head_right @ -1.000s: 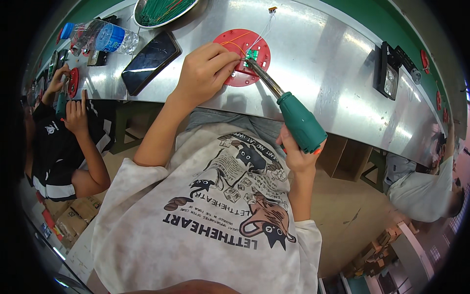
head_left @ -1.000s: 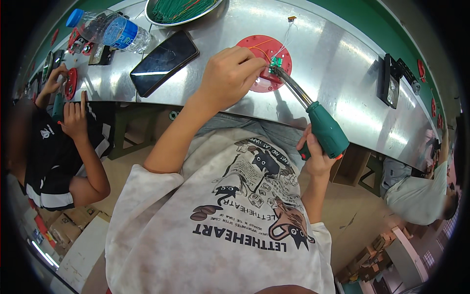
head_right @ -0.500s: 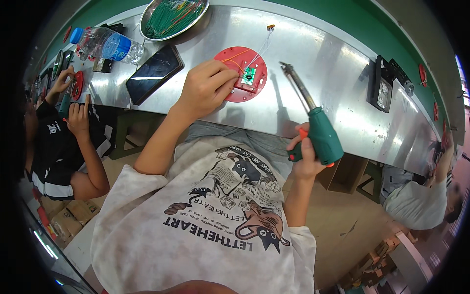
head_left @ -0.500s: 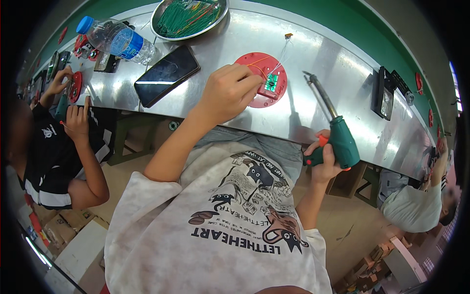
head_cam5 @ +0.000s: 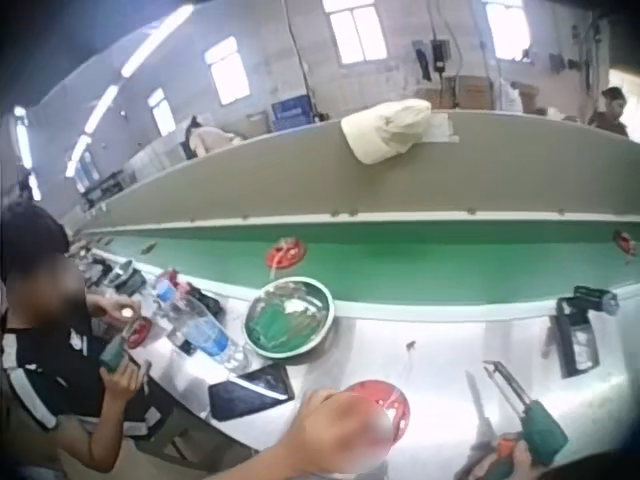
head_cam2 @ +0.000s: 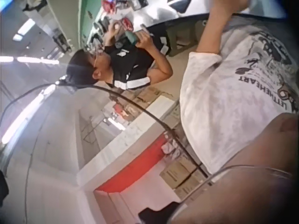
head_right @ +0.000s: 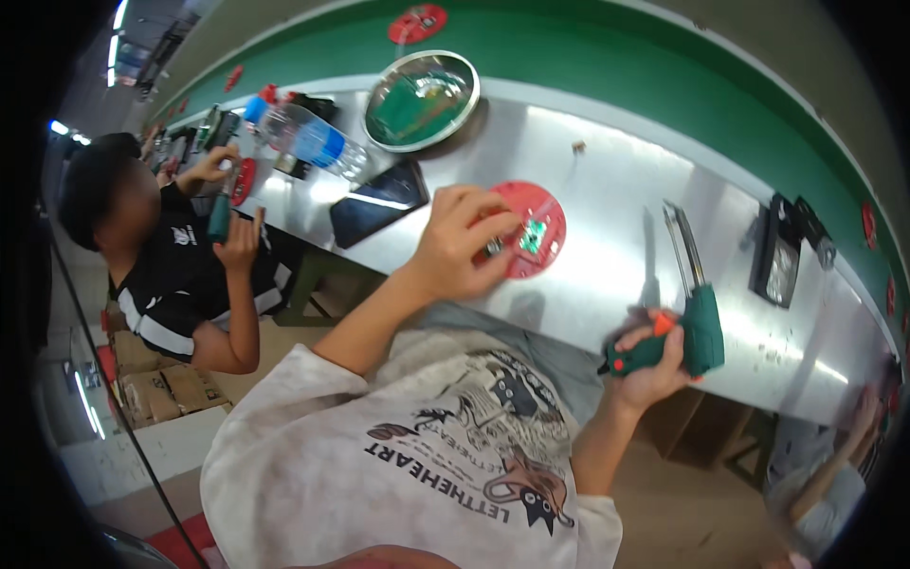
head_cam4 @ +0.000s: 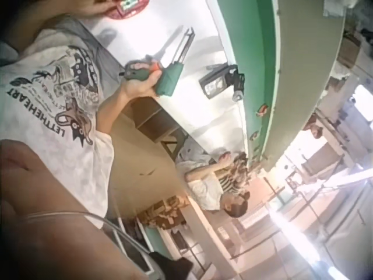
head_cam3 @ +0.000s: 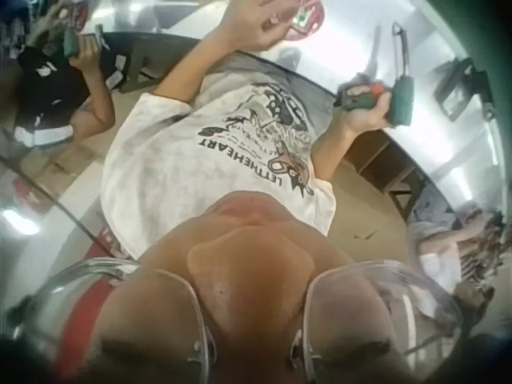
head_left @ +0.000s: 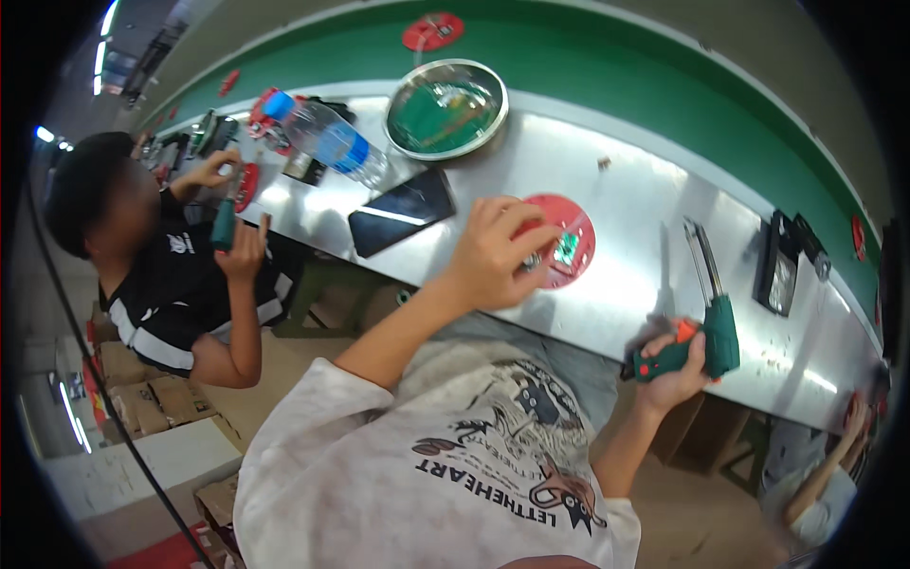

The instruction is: Soldering electronic components onto a small circuit board fixed to a plastic base.

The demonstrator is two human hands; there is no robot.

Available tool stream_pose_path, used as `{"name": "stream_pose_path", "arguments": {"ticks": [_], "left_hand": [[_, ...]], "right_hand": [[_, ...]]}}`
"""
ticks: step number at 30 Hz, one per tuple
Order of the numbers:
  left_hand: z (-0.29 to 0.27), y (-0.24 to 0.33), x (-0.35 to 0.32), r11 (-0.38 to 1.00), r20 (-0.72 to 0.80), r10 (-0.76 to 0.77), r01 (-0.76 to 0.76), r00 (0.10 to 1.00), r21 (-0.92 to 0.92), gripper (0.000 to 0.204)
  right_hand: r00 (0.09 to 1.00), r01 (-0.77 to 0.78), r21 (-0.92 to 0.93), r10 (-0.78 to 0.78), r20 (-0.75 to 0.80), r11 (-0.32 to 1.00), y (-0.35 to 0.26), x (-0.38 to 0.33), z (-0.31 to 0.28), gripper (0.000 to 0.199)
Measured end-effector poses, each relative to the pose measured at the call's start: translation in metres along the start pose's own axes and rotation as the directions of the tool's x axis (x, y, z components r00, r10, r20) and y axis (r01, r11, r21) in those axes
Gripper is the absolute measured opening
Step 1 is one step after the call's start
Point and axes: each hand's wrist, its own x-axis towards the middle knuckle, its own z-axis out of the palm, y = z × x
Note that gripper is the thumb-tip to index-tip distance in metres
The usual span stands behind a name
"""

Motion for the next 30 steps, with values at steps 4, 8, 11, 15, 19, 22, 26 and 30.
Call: {"name": "stream_pose_path", "arguments": {"ticks": [4,8,11,15,19,22,26,30], "left_hand": [[-0.016,-0.002,0.027,0.997,0.280,0.027,-0.046,0.960,0.059,0.070],[0.018,-0.026,0.065,0.984,0.533,0.172,-0.171,0.828,-0.052,0.062],[0.054,-0.048,0.121,0.950,0.329,0.209,-0.271,0.921,0.156,0.070],[0.051,-0.133,0.193,0.808,0.008,-0.052,0.037,0.999,0.588,0.077],[0.018,-0.247,0.215,0.529,-0.117,-0.609,0.512,0.785,0.677,0.057],[-0.010,-0.300,0.206,0.490,-0.069,-0.722,0.579,0.688,0.652,0.043],[0.001,-0.330,0.196,0.473,-0.168,-0.711,0.641,0.683,0.604,0.039],[0.027,-0.326,0.197,0.439,-0.279,-0.781,0.810,0.558,0.390,0.042]], "right_hand": [[0.993,0.077,-0.021,-0.079,-0.090,0.997,0.000,-0.004,0.008,0.038],[0.984,0.011,0.043,-0.004,-0.176,0.999,-0.001,-0.003,0.010,0.046],[0.975,-0.014,0.070,0.029,-0.219,0.997,-0.006,-0.005,0.012,0.044],[0.979,0.016,0.019,-0.012,-0.205,1.000,-0.005,-0.005,0.012,0.043],[0.967,0.118,-0.082,-0.134,-0.216,0.990,-0.001,-0.004,0.024,0.043],[0.959,0.112,-0.045,-0.120,-0.258,0.993,0.003,0.001,0.029,0.040],[0.979,0.048,-0.009,-0.049,-0.200,0.999,0.010,-0.001,0.013,0.037],[0.944,0.127,-0.036,-0.132,-0.302,0.991,0.003,-0.005,0.022,0.037]]}}
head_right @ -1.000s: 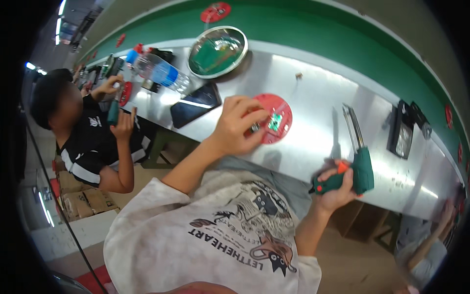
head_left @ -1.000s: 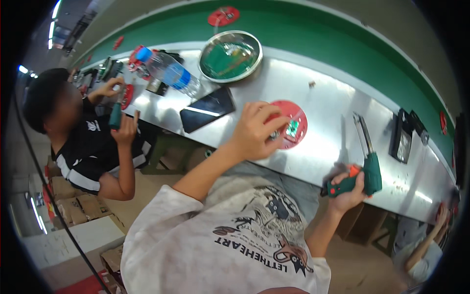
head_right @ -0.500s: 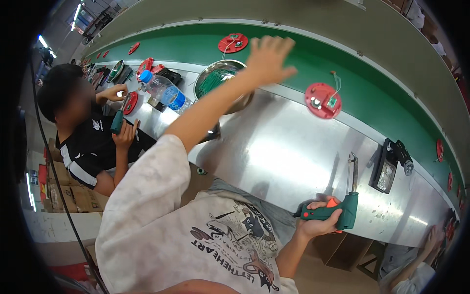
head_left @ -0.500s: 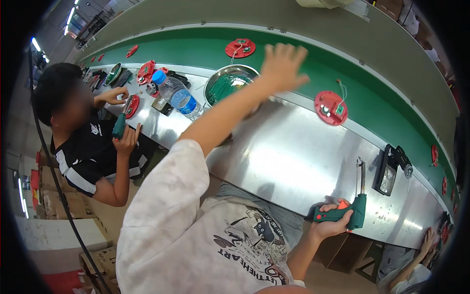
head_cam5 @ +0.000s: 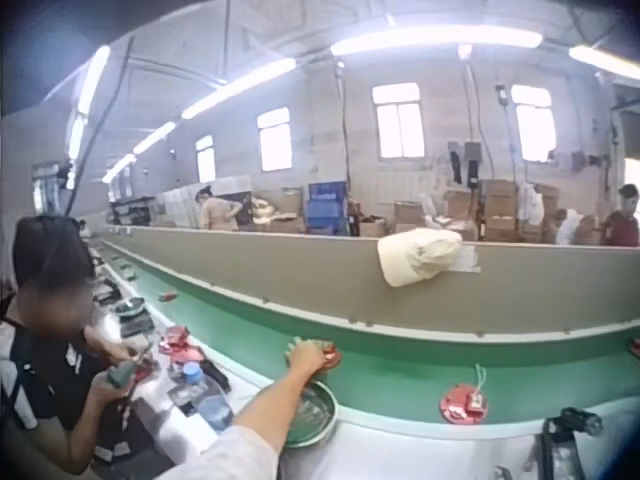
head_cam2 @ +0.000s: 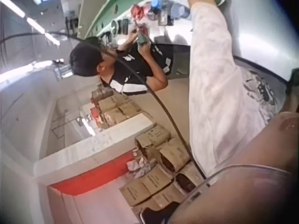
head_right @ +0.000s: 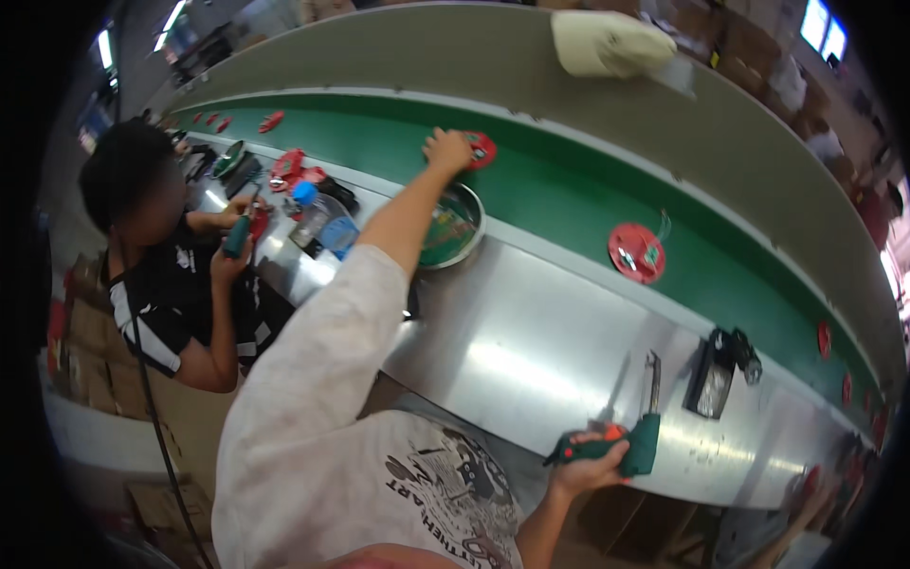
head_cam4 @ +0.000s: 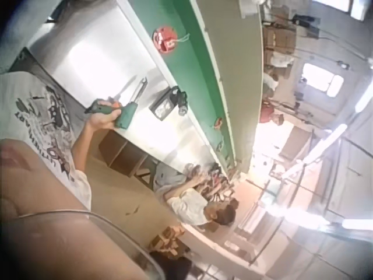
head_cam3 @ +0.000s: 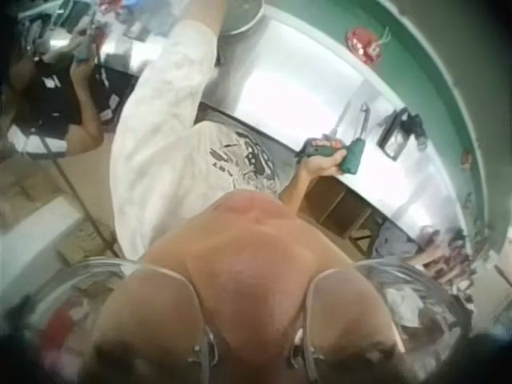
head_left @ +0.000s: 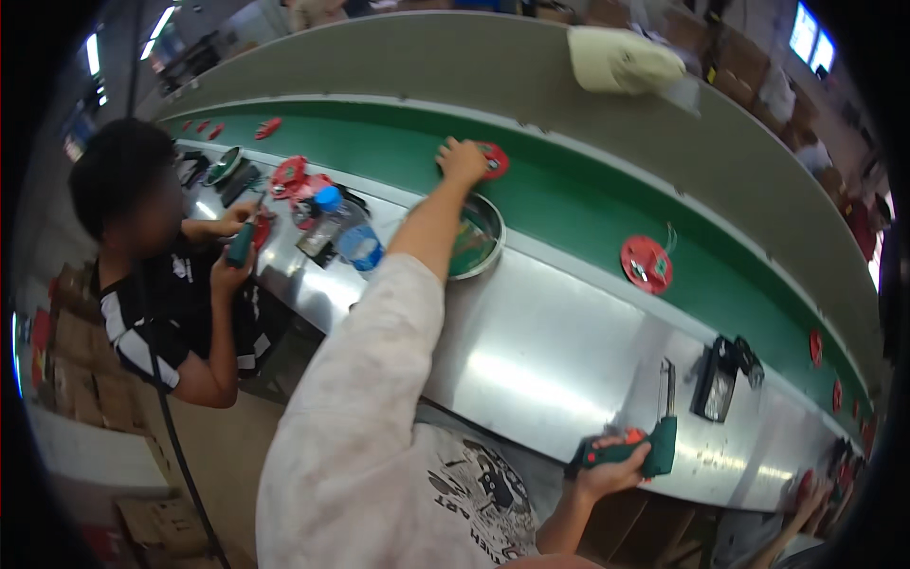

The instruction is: Soldering electronic components onto a small circuit board fixed to a plastic base.

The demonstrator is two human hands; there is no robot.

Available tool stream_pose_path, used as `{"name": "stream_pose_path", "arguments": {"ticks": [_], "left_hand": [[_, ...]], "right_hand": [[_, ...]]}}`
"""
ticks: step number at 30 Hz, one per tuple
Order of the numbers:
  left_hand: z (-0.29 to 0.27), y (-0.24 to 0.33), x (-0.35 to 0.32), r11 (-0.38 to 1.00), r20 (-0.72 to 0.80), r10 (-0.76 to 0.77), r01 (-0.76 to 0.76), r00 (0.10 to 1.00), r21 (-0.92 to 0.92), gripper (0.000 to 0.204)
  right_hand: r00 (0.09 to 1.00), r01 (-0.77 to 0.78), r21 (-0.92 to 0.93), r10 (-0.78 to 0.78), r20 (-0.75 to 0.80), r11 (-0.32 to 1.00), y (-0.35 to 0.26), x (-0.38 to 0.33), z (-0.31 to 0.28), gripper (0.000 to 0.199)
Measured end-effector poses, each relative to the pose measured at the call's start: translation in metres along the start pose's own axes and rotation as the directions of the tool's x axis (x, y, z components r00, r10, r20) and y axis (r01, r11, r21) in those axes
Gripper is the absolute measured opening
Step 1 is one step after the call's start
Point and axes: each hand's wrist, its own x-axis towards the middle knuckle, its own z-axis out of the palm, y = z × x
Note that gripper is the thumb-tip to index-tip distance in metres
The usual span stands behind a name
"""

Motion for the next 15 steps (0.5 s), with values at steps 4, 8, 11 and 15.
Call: {"name": "stream_pose_path", "arguments": {"ticks": [4,8,11,15], "left_hand": [[-0.016,0.016,0.000,0.986,0.260,0.028,0.015,0.965,-0.163,0.045],[-0.043,0.033,0.021,0.873,0.238,0.414,-0.309,0.878,-0.378,0.024],[-0.095,0.068,-0.024,0.801,0.305,0.498,-0.295,0.812,-0.521,0.023],[-0.136,0.085,-0.139,0.489,0.194,0.847,-0.583,0.495,-0.649,0.025]], "right_hand": [[1.000,0.021,-0.035,-0.021,-0.010,0.999,0.002,0.003,-0.010,0.038],[0.998,0.005,-0.046,-0.002,0.064,0.999,0.006,0.008,-0.014,0.039],[0.999,0.012,-0.016,-0.012,0.031,1.000,0.014,0.009,-0.017,0.038],[0.997,-0.045,0.035,0.043,0.071,0.998,0.012,0.009,-0.021,0.040]]}}
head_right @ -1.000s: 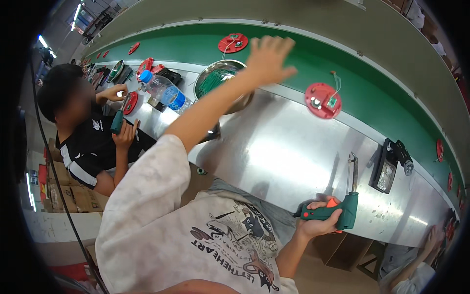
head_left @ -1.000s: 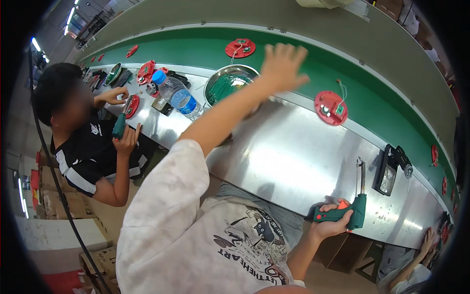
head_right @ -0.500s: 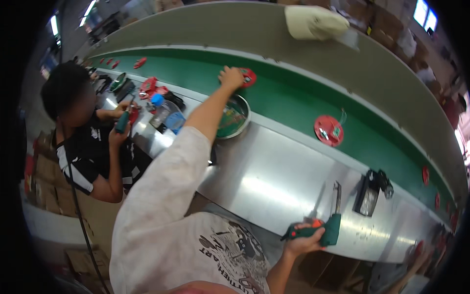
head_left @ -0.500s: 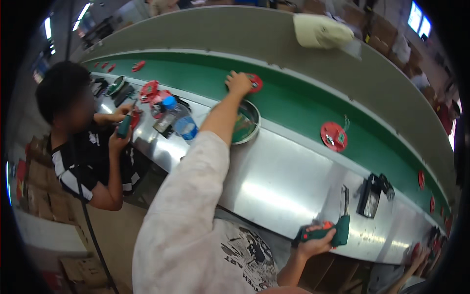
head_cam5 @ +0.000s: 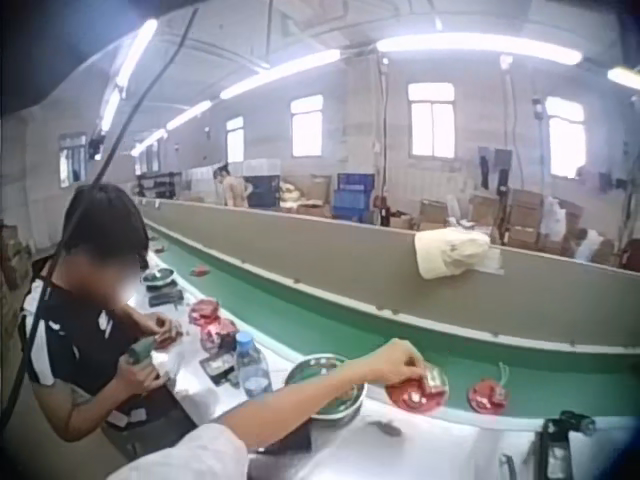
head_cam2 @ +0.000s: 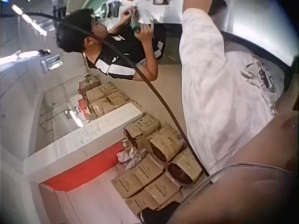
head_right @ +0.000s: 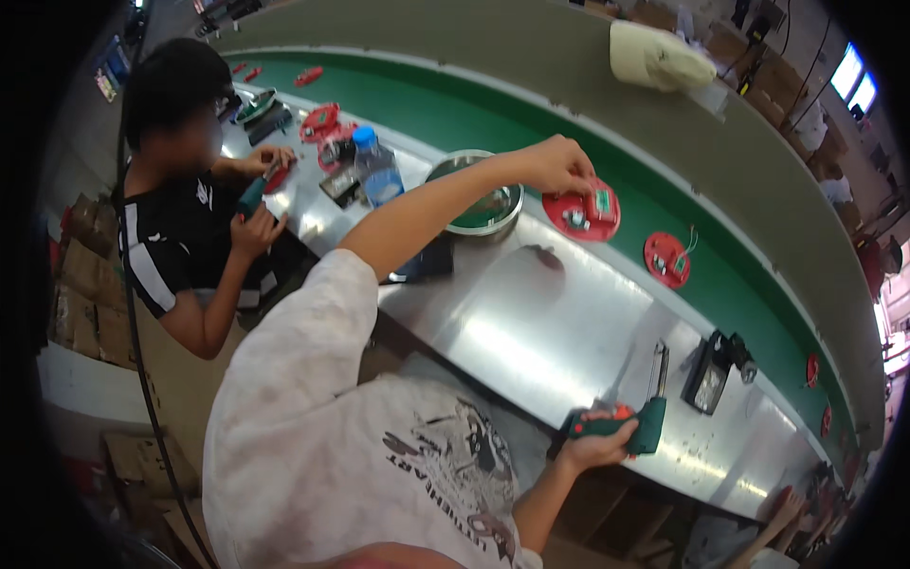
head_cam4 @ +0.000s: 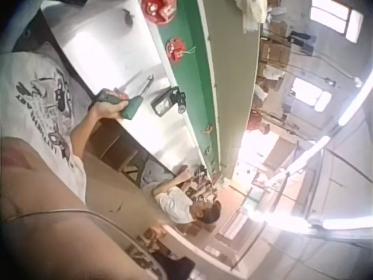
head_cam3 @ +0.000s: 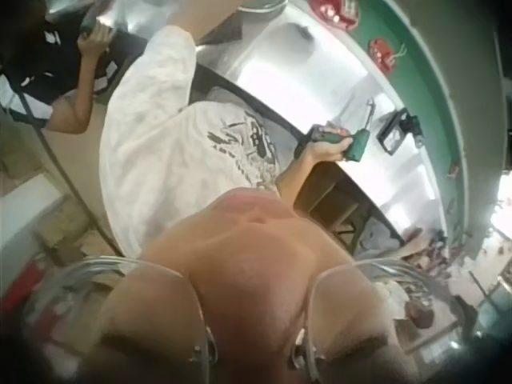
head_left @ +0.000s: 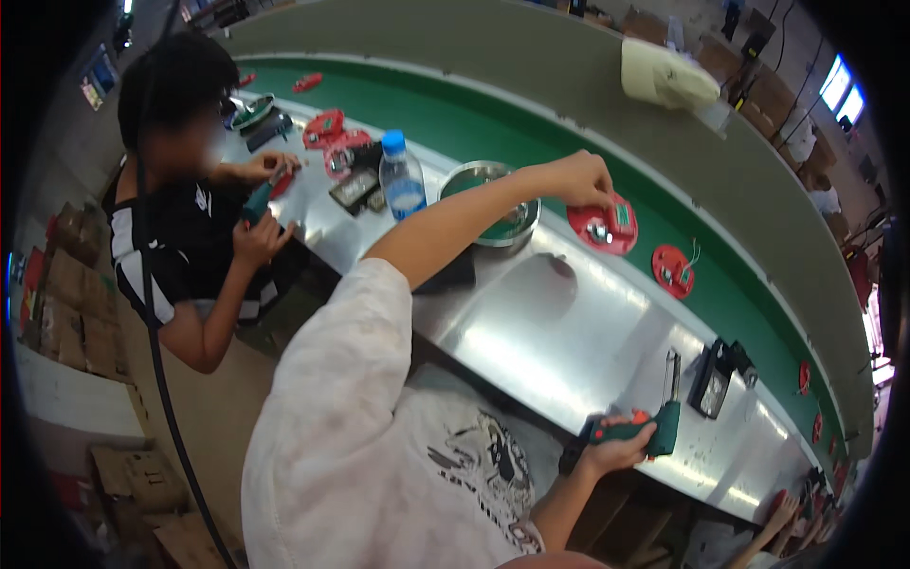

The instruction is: Soldering electronic components onto a small circuit board fixed to a plastic base.

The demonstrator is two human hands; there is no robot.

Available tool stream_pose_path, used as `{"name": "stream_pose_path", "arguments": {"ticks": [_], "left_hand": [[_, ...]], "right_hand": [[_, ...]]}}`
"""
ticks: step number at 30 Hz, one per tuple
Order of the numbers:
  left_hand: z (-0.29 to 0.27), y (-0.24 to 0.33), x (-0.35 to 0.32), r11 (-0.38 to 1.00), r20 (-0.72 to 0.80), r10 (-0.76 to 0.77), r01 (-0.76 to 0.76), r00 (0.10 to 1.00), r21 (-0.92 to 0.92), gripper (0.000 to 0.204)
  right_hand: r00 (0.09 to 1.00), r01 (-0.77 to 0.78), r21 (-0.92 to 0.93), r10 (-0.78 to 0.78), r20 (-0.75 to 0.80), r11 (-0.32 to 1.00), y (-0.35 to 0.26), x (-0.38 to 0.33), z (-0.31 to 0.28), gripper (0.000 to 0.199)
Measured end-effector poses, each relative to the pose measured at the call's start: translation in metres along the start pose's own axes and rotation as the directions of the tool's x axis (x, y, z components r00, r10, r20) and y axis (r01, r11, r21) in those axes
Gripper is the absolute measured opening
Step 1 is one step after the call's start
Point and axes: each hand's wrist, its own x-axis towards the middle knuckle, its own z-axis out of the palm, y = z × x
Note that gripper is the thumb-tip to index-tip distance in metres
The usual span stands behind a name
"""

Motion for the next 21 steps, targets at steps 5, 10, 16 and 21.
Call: {"name": "stream_pose_path", "arguments": {"ticks": [5,10,16,21], "left_hand": [[0.085,0.011,-0.081,0.956,0.254,0.105,-0.168,0.961,0.240,0.021],[0.084,0.004,-0.118,0.930,-0.055,0.302,-0.282,0.952,0.236,0.022],[0.016,-0.056,-0.138,0.601,-0.464,-0.379,0.594,0.801,0.534,0.018],[0.007,-0.080,-0.139,0.535,-0.419,-0.541,0.683,0.729,0.497,0.023]], "right_hand": [[0.992,0.126,-0.035,-0.127,-0.007,0.991,0.001,-0.006,0.010,0.039],[0.995,0.093,-0.044,-0.092,0.036,0.995,-0.008,-0.007,0.012,0.038],[0.994,0.098,-0.050,-0.095,0.061,0.994,-0.006,-0.009,0.005,0.038],[0.992,0.118,-0.086,-0.113,0.062,0.989,-0.005,-0.006,0.006,0.038]]}}
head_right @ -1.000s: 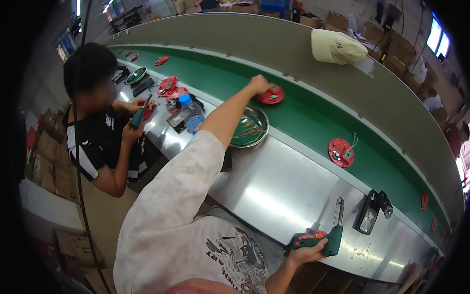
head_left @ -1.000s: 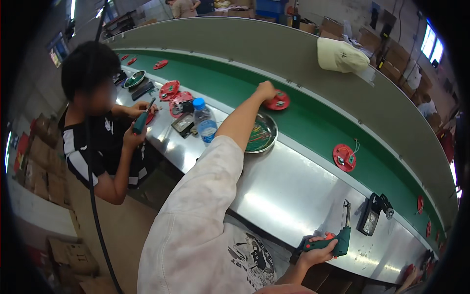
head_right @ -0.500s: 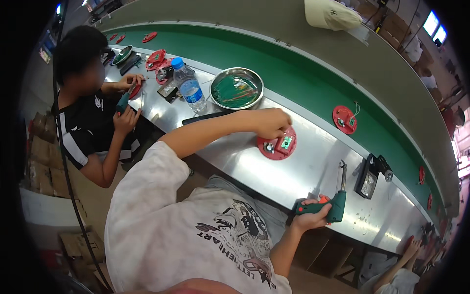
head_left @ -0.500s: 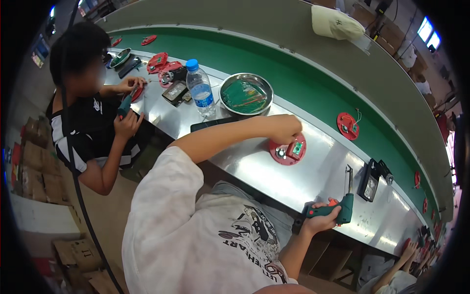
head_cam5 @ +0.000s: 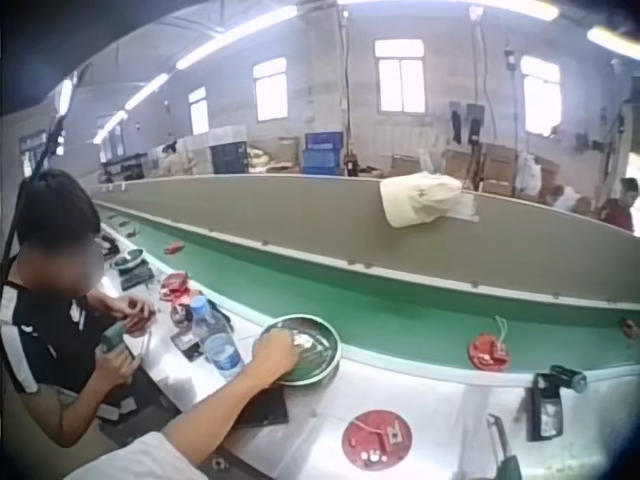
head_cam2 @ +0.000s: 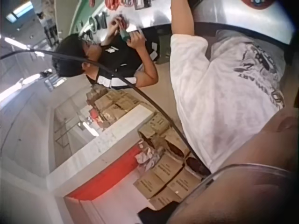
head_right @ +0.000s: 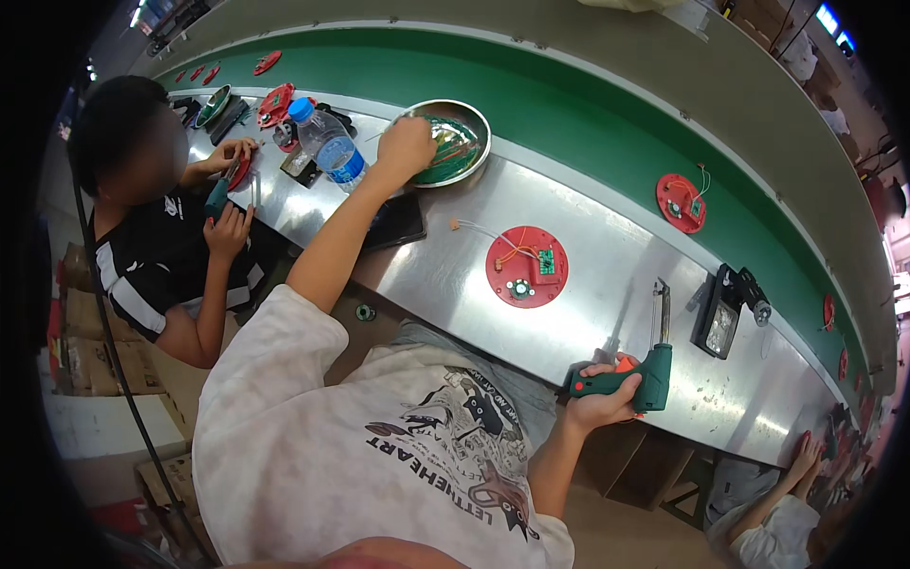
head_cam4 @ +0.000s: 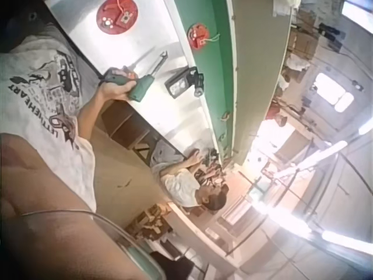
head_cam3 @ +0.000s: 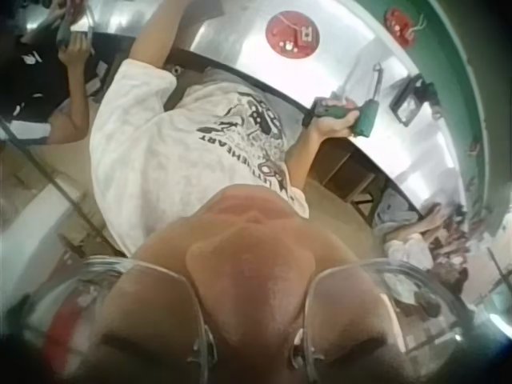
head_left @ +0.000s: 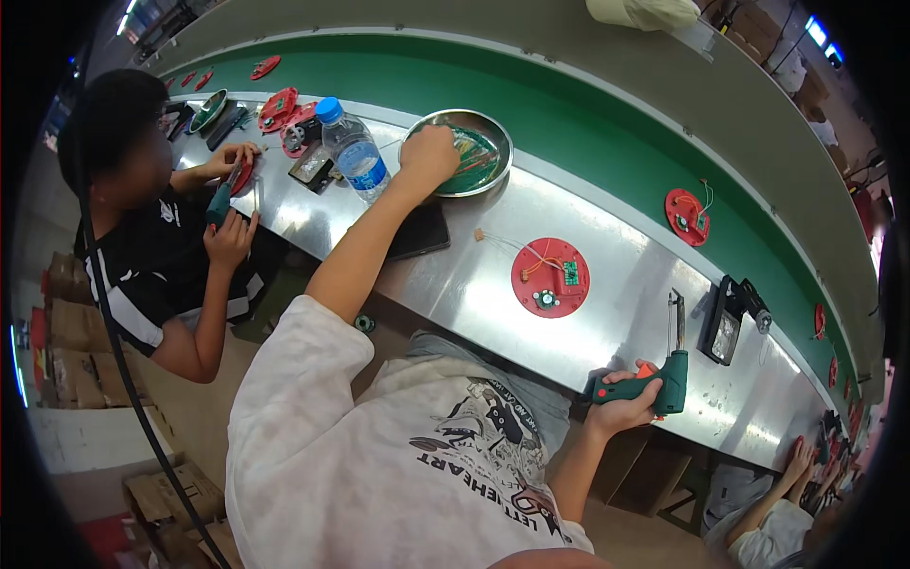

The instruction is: Soldering electronic components onto a small circuit board fixed to a plastic base.

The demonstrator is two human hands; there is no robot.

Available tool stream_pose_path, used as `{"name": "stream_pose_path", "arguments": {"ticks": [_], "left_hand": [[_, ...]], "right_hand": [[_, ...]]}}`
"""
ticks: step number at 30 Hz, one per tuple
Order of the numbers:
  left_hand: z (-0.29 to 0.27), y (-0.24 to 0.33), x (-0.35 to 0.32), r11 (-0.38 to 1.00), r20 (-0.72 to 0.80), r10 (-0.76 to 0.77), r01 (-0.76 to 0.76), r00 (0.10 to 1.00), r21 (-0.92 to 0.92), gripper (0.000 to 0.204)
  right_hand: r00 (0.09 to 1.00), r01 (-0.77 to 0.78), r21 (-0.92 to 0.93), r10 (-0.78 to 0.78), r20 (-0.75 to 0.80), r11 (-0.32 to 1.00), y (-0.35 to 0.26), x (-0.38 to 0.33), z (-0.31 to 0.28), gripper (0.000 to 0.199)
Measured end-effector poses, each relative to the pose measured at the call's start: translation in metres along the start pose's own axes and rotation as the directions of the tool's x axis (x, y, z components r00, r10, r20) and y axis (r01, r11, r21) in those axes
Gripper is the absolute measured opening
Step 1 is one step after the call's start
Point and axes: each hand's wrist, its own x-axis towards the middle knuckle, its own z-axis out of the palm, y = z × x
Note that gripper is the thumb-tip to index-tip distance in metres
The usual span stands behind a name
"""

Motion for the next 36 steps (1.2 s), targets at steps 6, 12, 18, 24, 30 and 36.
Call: {"name": "stream_pose_path", "arguments": {"ticks": [6,12,18,24,30,36], "left_hand": [[0.002,-0.012,0.007,0.919,-0.139,-0.006,-0.050,0.990,-0.391,0.021],[0.001,-0.020,0.003,0.688,-0.185,0.030,-0.154,0.982,-0.709,0.016],[0.001,-0.017,0.001,0.592,-0.141,-0.016,-0.105,0.990,-0.799,0.016],[0.003,-0.011,-0.007,0.729,-0.307,0.077,-0.264,0.949,-0.632,0.020],[-0.024,0.045,-0.056,0.494,-0.471,0.135,-0.471,0.872,-0.731,0.014],[-0.027,0.102,-0.141,0.479,-0.326,0.435,-0.522,0.840,-0.706,0.010]], "right_hand": [[1.000,-0.023,0.014,0.023,0.021,1.000,0.002,0.002,0.000,0.039],[0.999,-0.037,0.000,0.037,0.025,0.999,-0.004,0.001,0.006,0.041],[0.990,-0.044,0.014,0.042,0.131,0.999,-0.001,0.003,-0.002,0.039],[0.983,-0.034,0.039,0.027,0.180,0.999,-0.005,0.001,-0.002,0.037],[0.935,-0.108,0.021,0.094,0.342,0.994,0.005,0.008,-0.026,0.041],[0.857,-0.133,0.041,0.094,0.507,0.990,-0.013,0.004,-0.020,0.045]]}}
